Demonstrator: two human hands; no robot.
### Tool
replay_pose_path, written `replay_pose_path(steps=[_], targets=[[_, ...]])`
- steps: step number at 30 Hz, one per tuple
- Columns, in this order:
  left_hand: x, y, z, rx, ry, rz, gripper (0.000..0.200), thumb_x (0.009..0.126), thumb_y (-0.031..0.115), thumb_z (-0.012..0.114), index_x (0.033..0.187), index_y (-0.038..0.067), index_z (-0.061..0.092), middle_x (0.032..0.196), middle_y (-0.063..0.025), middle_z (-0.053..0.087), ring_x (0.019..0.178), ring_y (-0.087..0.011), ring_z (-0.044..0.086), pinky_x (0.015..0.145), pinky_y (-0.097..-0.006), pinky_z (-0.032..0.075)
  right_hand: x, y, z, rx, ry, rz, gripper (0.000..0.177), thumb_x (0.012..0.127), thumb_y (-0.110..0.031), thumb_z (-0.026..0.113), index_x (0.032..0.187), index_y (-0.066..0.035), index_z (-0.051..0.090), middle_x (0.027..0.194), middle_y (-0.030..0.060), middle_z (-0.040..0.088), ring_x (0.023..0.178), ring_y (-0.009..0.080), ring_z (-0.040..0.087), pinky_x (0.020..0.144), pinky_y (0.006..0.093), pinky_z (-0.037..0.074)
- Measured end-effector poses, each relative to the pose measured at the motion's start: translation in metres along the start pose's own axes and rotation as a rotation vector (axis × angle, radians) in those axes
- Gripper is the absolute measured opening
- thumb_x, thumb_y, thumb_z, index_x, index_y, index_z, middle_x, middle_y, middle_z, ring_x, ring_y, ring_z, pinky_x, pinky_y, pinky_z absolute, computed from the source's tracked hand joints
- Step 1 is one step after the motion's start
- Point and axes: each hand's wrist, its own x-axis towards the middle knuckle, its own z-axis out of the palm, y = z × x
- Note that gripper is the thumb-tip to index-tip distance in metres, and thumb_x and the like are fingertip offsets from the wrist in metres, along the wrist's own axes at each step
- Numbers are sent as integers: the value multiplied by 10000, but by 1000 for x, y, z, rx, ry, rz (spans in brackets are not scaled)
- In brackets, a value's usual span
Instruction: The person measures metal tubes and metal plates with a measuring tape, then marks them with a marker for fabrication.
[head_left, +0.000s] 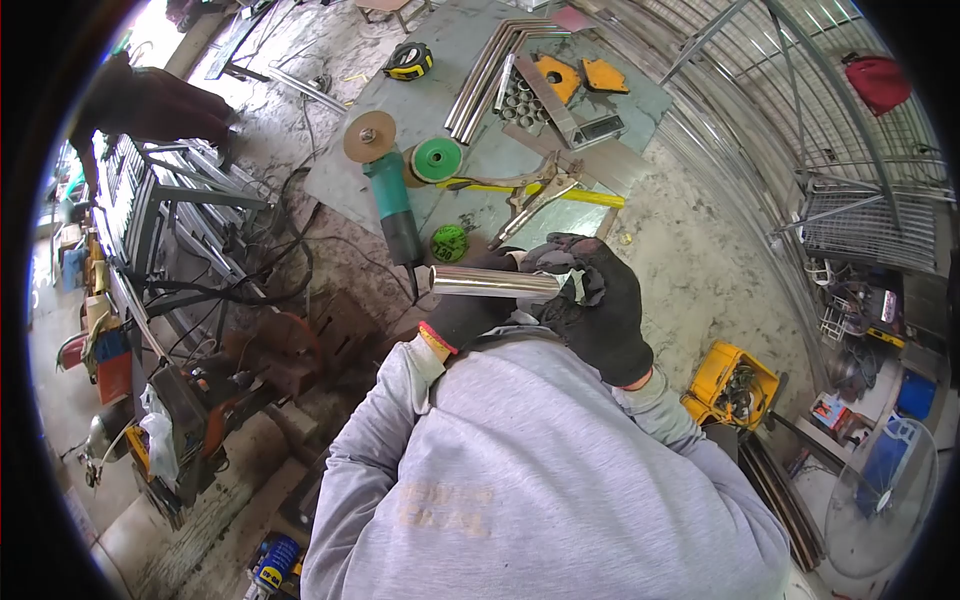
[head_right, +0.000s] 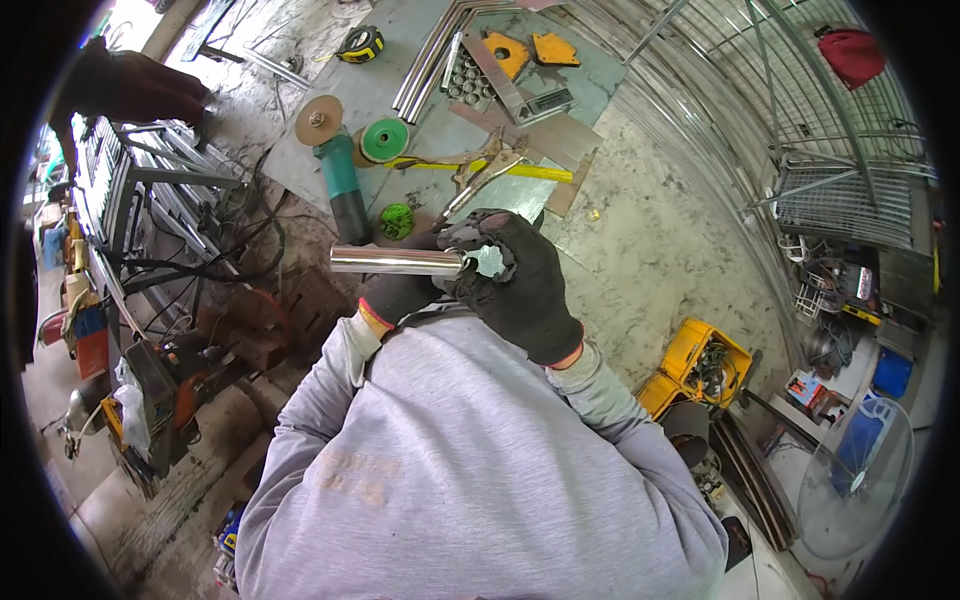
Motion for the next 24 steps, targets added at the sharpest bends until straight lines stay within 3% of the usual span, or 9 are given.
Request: replay_pose_path(steps=[2, 6, 11, 15, 17, 20, 24], targets=[[0, 0, -1, -21, -29, -3, 475, 864, 24, 699, 1336, 19, 638, 1212, -191, 687, 1105, -372, 683, 941, -431, 551, 2, -10, -2, -130, 7, 50, 629, 754, -82, 968, 1265, -38, 603, 1198, 113, 740, 1077, 253, 731, 980, 378, 571], [-4, 2, -3, 65, 1, 20, 456, 872, 63, 717, 1321, 27, 646, 1189, -181, 698, 1093, -369, 687, 931, -431, 552, -5, 5, 1, -101, -4, 95, 621, 741, -77, 975, 1249, -52, 618, 1227, 127, 726, 1085, 260, 727, 974, 382, 580], [-4, -22, 11, 107, 24, 14, 447, 871, 152, 748, 1291, 39, 643, 1128, -170, 715, 1051, -363, 699, 905, -445, 553, -11, 22, 9, -48, 133, 0, 622, 734, -49, 971, 1234, -49, 600, 1247, 149, 691, 1125, 247, 714, 1000, 372, 572], [-6, -35, 14, 223, 4, 41, 433, 864, 155, 745, 1270, 47, 641, 1117, -171, 711, 1042, -365, 698, 895, -453, 552, -8, 19, 9, -15, 115, -56, 656, 726, -28, 969, 1252, -59, 579, 1239, 140, 687, 1155, 243, 703, 1016, 370, 566], [-4, -35, 14, 241, 25, 65, 432, 847, 151, 748, 1253, 48, 643, 1107, -173, 708, 1040, -368, 696, 898, -454, 552, -10, 24, 7, -25, 8, 71, 681, 720, -16, 967, 1273, -61, 572, 1268, 142, 669, 1174, 254, 692, 1019, 376, 563], [-3, -13, 8, 136, 28, 32, 435, 836, 143, 751, 1244, 44, 641, 1106, -180, 703, 1040, -375, 693, 903, -456, 552, -4, -3, 5, -47, 8, 189, 652, 726, -10, 961, 1260, -64, 591, 1236, 130, 677, 1166, 257, 687, 1015, 377, 559], [-12, -30, 13, 190, 58, 63, 429, 836, 132, 752, 1240, 37, 641, 1112, -193, 703, 1050, -384, 689, 909, -457, 552, -4, 7, 9, -90, 84, 4, 613, 750, -28, 950, 1253, -68, 602, 1184, 119, 701, 1146, 253, 691, 997, 375, 557]])
